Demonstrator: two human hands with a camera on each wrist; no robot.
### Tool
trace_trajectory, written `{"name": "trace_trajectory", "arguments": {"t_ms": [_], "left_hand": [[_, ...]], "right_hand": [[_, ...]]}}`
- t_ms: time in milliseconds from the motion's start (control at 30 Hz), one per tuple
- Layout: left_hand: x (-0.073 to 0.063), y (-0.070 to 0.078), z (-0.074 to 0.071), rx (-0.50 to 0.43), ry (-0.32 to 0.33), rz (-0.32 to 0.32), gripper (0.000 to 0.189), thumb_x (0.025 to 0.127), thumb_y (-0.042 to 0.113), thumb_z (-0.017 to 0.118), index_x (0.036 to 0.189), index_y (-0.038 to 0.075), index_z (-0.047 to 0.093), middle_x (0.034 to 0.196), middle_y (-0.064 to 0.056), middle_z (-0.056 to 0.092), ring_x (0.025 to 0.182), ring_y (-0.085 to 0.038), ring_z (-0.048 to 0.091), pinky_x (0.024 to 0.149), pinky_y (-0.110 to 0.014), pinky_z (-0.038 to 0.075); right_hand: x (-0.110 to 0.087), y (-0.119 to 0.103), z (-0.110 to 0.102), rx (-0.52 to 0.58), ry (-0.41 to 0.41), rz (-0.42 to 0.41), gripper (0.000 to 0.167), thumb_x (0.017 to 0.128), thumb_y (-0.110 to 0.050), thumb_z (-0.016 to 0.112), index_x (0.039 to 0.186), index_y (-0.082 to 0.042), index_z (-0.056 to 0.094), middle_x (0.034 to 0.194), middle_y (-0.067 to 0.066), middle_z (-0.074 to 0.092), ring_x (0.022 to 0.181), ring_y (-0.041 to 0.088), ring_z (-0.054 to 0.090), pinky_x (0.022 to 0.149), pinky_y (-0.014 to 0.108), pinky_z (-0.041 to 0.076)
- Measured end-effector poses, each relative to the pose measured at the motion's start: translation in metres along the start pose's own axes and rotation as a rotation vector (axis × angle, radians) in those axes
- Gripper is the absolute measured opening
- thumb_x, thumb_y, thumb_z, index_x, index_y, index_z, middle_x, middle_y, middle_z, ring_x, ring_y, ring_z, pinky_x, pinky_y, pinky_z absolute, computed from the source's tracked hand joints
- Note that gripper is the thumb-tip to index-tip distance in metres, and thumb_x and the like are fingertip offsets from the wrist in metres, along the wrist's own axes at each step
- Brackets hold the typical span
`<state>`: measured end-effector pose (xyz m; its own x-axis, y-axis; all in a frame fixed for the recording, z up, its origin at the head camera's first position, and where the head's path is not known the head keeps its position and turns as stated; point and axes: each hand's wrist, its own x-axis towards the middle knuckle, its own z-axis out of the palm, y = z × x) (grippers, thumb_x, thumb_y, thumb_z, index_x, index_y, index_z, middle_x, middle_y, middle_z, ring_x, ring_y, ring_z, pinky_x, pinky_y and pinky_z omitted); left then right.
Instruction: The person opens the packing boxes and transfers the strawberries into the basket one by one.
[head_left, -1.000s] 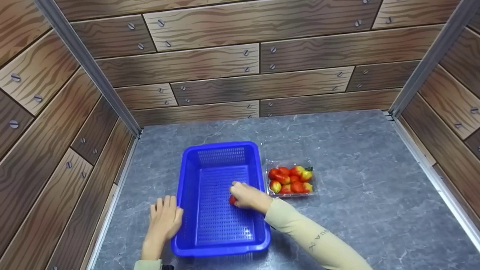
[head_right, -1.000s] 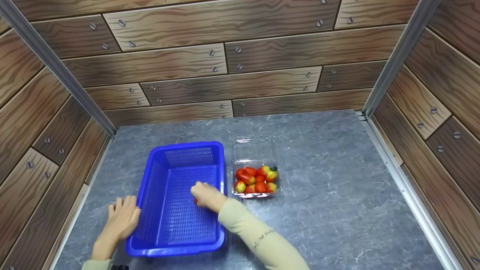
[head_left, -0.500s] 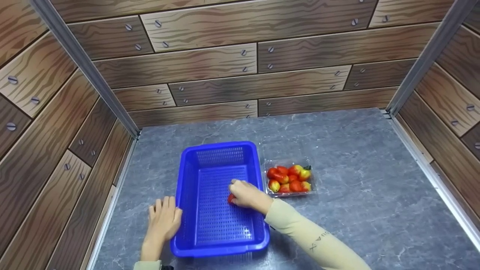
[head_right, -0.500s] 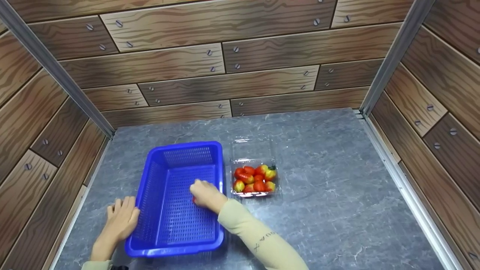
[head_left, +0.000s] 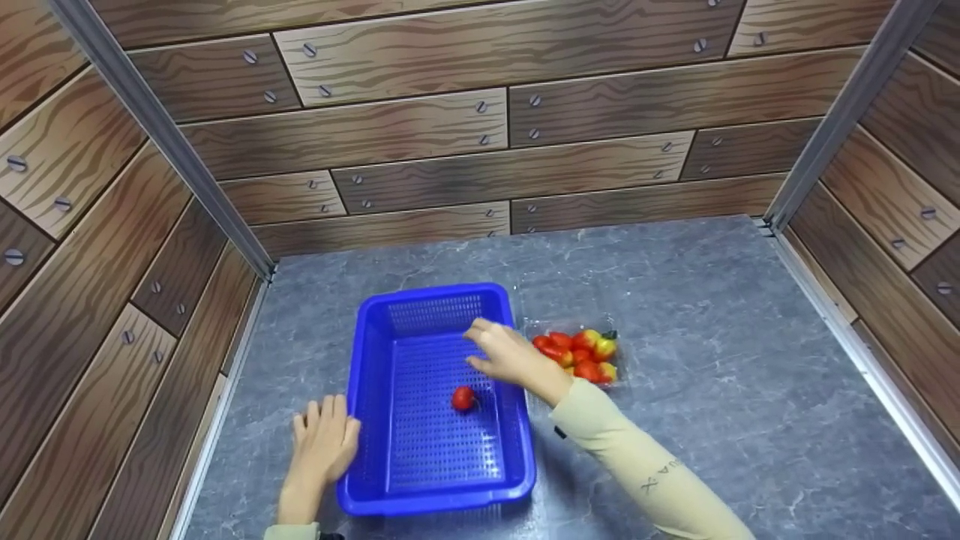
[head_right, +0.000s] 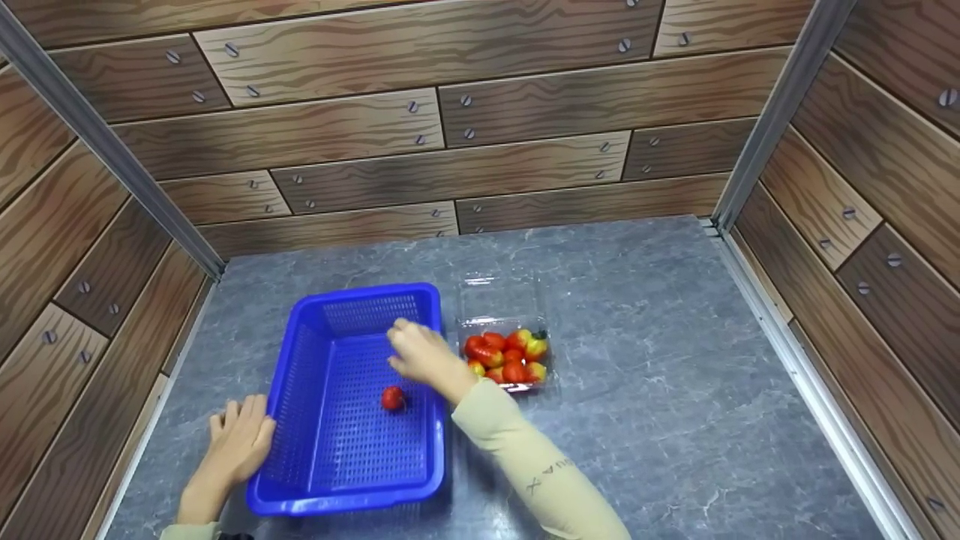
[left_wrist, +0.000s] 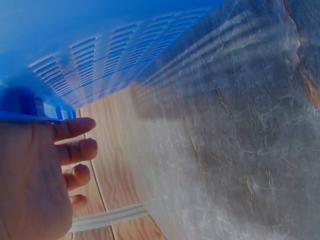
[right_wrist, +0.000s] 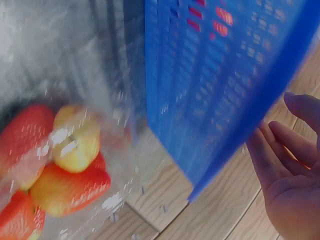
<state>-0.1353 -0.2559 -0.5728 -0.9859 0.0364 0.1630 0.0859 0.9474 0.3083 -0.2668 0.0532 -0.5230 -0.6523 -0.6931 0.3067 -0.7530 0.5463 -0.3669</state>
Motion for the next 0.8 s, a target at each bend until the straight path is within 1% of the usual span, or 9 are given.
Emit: {"name": "trace_trajectory", "arguments": {"t_ms": [67,200,333,433,533,633,733,800], "left_hand": [[0.000,0.000,0.000,0.002,0.005,0.002,0.022,0.097,0.017,0.044,0.109,0.001,0.052,0.103,-0.017,0.050,0.100,-0.039,0.042,0.087,-0.054,0.027],[0.000,0.001,0.000,0.011,0.032,0.019,0.020,0.095,0.016,0.045,0.106,0.001,0.052,0.099,-0.016,0.049,0.096,-0.038,0.043,0.083,-0.052,0.030],[0.000,0.000,0.000,0.013,0.044,0.032,0.018,0.094,0.015,0.046,0.103,0.000,0.051,0.097,-0.015,0.047,0.093,-0.037,0.042,0.082,-0.050,0.032],[0.000,0.000,0.000,0.015,0.046,0.036,0.018,0.093,0.015,0.046,0.102,0.000,0.051,0.096,-0.016,0.047,0.093,-0.037,0.042,0.082,-0.051,0.033],[0.000,0.000,0.000,0.012,0.047,0.036,0.017,0.093,0.015,0.047,0.102,0.000,0.050,0.095,-0.016,0.046,0.093,-0.037,0.042,0.083,-0.050,0.033],[0.001,0.000,-0.001,0.013,0.049,0.040,0.016,0.093,0.014,0.047,0.101,0.001,0.050,0.095,-0.015,0.045,0.092,-0.036,0.041,0.082,-0.050,0.033],[0.001,0.000,-0.001,0.014,0.055,0.047,0.016,0.092,0.014,0.047,0.100,0.001,0.049,0.095,-0.015,0.045,0.092,-0.036,0.042,0.082,-0.050,0.034],[0.001,0.001,-0.001,0.017,0.059,0.054,0.016,0.092,0.014,0.047,0.100,0.001,0.049,0.095,-0.015,0.045,0.092,-0.036,0.042,0.081,-0.050,0.034]], "right_hand": [[-0.002,0.007,-0.007,0.020,0.032,0.019,0.032,0.084,-0.010,0.074,0.111,0.006,0.066,0.103,0.015,0.062,0.094,0.031,0.064,0.086,0.041,0.054],[-0.010,0.022,-0.019,0.035,0.070,0.078,0.032,0.085,-0.008,0.074,0.112,0.008,0.066,0.106,0.018,0.063,0.097,0.034,0.064,0.088,0.045,0.052],[-0.024,0.040,-0.025,0.024,0.099,0.120,0.028,0.083,-0.006,0.075,0.107,0.007,0.067,0.102,0.017,0.064,0.093,0.035,0.065,0.085,0.046,0.053],[-0.038,0.054,-0.027,-0.002,0.116,0.142,0.025,0.080,-0.005,0.075,0.101,0.006,0.067,0.095,0.016,0.063,0.087,0.034,0.065,0.080,0.045,0.054],[-0.053,0.066,-0.027,-0.027,0.105,0.186,0.022,0.080,-0.006,0.075,0.096,0.006,0.066,0.092,0.016,0.063,0.083,0.035,0.064,0.076,0.047,0.054],[-0.067,0.075,-0.025,-0.041,0.071,0.266,0.022,0.080,-0.008,0.076,0.095,0.005,0.067,0.092,0.017,0.063,0.080,0.035,0.063,0.074,0.048,0.053],[-0.078,0.082,-0.021,-0.048,0.038,0.325,0.028,0.079,-0.008,0.078,0.102,0.005,0.068,0.097,0.019,0.065,0.083,0.036,0.064,0.074,0.050,0.053],[-0.084,0.086,-0.019,-0.053,0.017,0.346,0.035,0.078,-0.008,0.078,0.108,0.006,0.068,0.102,0.021,0.066,0.086,0.037,0.064,0.076,0.050,0.053]]}}
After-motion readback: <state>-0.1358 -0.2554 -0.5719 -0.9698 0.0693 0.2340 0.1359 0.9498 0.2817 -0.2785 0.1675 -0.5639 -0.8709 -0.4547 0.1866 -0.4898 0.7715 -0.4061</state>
